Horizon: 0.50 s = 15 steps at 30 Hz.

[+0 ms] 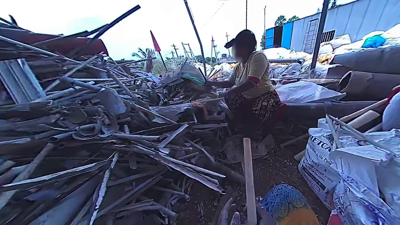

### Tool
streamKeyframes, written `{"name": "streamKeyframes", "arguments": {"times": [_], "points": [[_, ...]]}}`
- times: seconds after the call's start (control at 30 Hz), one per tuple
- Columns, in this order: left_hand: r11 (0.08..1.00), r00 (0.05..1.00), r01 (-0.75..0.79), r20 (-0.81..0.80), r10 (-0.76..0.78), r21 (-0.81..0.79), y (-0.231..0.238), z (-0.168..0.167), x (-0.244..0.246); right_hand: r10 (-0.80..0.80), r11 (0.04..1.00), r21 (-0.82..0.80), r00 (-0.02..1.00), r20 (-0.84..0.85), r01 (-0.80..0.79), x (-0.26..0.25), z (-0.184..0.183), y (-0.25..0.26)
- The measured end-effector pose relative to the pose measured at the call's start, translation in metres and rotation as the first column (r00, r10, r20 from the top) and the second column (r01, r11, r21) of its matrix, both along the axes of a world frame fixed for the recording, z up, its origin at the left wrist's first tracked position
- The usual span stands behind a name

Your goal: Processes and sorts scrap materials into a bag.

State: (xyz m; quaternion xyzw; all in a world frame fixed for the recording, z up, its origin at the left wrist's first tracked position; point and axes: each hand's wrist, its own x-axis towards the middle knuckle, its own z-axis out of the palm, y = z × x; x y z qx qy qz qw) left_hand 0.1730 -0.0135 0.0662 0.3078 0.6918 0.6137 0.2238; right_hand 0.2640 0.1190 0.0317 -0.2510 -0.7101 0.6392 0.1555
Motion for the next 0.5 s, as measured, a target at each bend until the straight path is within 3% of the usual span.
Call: {"name": "streamKeyframes", "arguments": {"times": [0.07,0.17,0.27,0.33,0.4,0.43,0.5], "points": [[0.986,0.99,-0.093,-0.096,0.107,0.138,0.004,0.006,0.005,0.173,0.944,0.279,0.984,0.046,-0.179,0.001,0.007,-0.002],[0.905,0.934,-0.311,-0.083,0.348,0.292,0.007,0.02,0.013,0.362,0.782,0.512,0.928,0.09,-0.355,0.001,0.018,-0.004],[0.878,0.93,-0.344,-0.008,0.367,0.333,-0.018,0.034,-0.001,0.343,0.79,0.558,0.938,-0.057,-0.255,-0.01,0.019,0.007],[0.845,0.893,-0.347,-0.13,0.43,0.407,-0.048,0.04,-0.021,0.227,0.791,0.606,0.961,-0.16,-0.086,-0.027,0.023,0.025],[0.81,0.749,-0.325,-0.39,0.536,0.489,-0.09,0.046,-0.048,0.096,0.739,0.668,0.967,-0.235,0.089,-0.05,0.029,0.049],[0.793,0.628,-0.34,-0.505,0.592,0.506,-0.114,0.052,-0.059,0.051,0.704,0.691,0.959,-0.279,0.164,-0.064,0.029,0.062],[0.738,0.422,-0.426,-0.607,0.674,0.523,-0.167,0.069,-0.069,0.001,0.662,0.712,0.949,-0.314,0.235,-0.087,0.026,0.086]]}}
